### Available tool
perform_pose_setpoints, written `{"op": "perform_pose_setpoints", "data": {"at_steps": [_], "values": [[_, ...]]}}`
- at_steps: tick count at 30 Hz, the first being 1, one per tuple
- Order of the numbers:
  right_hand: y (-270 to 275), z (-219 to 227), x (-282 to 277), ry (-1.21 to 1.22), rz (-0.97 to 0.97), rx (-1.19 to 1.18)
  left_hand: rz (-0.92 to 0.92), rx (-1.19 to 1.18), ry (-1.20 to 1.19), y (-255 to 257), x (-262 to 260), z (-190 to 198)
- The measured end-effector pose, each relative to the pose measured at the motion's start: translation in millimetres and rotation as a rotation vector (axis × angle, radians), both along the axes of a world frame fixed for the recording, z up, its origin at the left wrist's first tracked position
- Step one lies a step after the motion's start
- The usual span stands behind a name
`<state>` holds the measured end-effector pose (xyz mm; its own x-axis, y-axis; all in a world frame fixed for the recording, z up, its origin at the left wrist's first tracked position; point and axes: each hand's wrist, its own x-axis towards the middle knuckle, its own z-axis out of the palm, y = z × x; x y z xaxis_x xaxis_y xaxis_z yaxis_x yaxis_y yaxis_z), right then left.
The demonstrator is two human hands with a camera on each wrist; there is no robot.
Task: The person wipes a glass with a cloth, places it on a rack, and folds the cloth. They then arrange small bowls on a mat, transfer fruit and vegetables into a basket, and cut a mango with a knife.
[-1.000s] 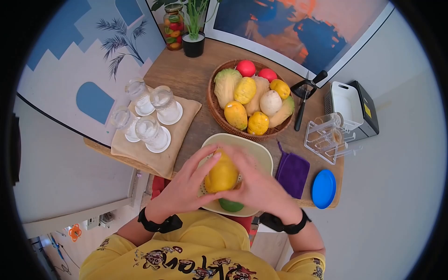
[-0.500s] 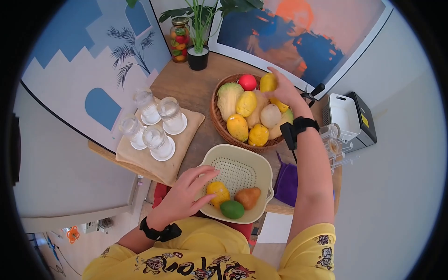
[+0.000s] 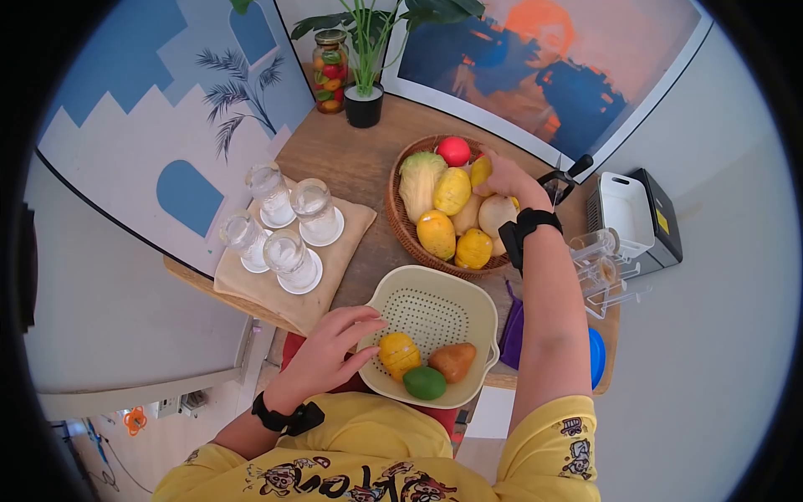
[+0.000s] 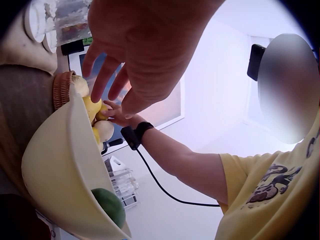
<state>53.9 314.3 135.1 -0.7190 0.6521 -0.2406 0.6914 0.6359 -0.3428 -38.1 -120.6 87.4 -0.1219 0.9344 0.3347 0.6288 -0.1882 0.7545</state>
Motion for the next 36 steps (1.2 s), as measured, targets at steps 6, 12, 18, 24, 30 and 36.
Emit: {"op": "perform_pose_setpoints", "data": {"at_steps": [6,12,18,24,30,36], "values": [[15,-7,10,0.185,0.142,0.056,-0.004,0.003,0.027,4,1,-2],[-50,28,52,0.578,0.022,0.253,-0.009,-0.003,0.035,9,2,-2],[-176,31,123,0.395,0.021,-0.011,0.015,-0.024,-0.007,18,4,-3],[-259,-5,162,0.135,0.246,-0.077,-0.008,-0.012,0.057,30,8,-3],[-285,-15,168,0.139,0.317,0.084,-0.001,0.002,0.124,31,15,1],[-282,-16,126,0.217,0.386,-0.112,0.035,0.012,0.148,28,18,3]]}}
